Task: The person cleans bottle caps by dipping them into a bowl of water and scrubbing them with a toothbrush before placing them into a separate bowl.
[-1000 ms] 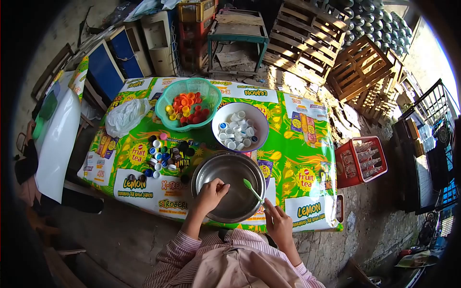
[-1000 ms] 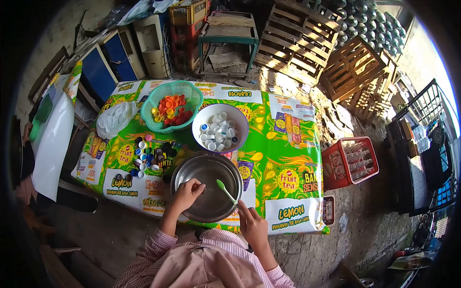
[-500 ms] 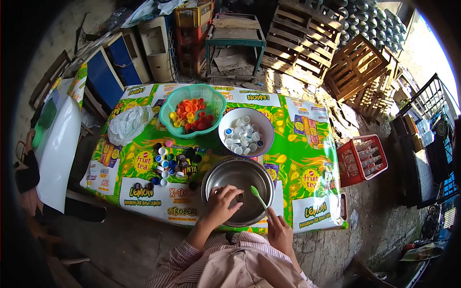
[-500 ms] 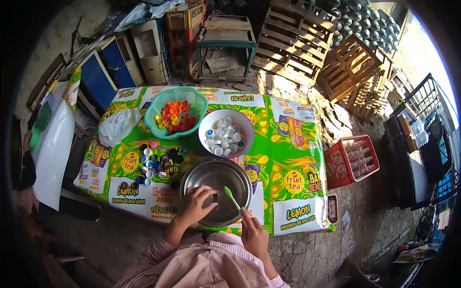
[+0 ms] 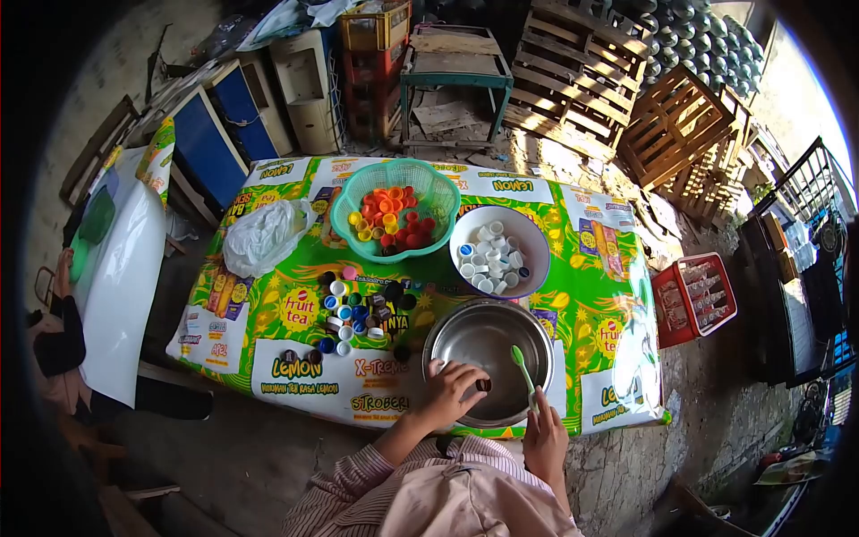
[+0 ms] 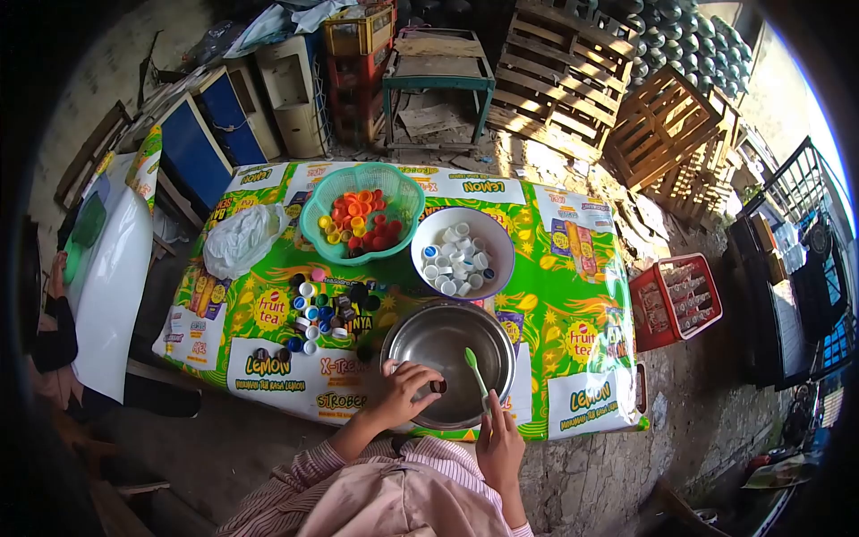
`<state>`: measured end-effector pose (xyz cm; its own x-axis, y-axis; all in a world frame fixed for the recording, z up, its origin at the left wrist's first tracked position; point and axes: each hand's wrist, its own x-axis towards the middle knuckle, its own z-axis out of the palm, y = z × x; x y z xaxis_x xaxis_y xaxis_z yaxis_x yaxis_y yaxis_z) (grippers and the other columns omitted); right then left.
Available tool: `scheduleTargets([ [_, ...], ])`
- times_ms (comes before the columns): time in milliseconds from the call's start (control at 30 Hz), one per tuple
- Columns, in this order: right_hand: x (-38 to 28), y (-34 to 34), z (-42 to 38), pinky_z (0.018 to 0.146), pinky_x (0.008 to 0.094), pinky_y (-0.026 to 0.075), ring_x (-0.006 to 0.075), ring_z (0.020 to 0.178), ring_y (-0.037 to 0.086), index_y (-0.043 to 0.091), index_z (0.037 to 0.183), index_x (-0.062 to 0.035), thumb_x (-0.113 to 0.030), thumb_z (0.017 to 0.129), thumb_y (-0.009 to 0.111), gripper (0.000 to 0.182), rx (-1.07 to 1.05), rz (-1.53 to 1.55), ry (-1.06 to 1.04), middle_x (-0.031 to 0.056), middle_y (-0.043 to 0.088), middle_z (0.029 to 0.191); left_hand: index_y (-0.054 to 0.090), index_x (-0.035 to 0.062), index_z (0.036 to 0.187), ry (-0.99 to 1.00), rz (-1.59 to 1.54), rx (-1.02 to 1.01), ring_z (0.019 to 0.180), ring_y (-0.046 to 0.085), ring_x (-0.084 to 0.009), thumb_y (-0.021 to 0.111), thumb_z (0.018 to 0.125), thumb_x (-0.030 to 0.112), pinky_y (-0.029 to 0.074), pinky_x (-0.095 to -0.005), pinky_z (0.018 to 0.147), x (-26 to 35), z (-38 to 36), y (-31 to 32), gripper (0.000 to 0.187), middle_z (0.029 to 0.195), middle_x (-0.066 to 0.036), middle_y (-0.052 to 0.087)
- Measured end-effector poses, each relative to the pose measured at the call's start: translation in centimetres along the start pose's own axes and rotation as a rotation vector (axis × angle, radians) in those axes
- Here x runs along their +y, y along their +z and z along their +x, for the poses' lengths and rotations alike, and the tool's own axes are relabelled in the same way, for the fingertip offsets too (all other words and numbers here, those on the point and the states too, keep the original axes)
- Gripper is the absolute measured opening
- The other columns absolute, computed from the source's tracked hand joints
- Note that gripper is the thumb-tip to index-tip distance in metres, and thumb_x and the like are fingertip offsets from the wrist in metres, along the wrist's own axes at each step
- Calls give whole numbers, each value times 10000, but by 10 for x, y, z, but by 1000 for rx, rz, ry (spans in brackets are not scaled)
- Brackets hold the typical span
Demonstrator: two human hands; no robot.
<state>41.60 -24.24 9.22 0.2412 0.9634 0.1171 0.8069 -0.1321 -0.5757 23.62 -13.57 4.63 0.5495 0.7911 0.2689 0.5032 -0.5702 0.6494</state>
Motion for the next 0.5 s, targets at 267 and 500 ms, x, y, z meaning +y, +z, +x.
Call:
scheduleTargets([
  [267,-24,13,-4,580,405,490,320,696,616,497,1274,-140,-124,870,541,407,-22,-17,54,137,630,903,586,137,869,-135,-113,323,955,560,-183,671,784,230,291,-368,852,-50,28,-56,152,990,-2,638],
  [500,-28,27,-1,567,403,482,323,680,614,510,1262,-150,-131,870,543,394,-33,-58,56,135,628,876,602,142,911,-295,225,473,949,581,-203,665,788,285,290,-412,874,-154,99,-122,199,972,-5,651],
])
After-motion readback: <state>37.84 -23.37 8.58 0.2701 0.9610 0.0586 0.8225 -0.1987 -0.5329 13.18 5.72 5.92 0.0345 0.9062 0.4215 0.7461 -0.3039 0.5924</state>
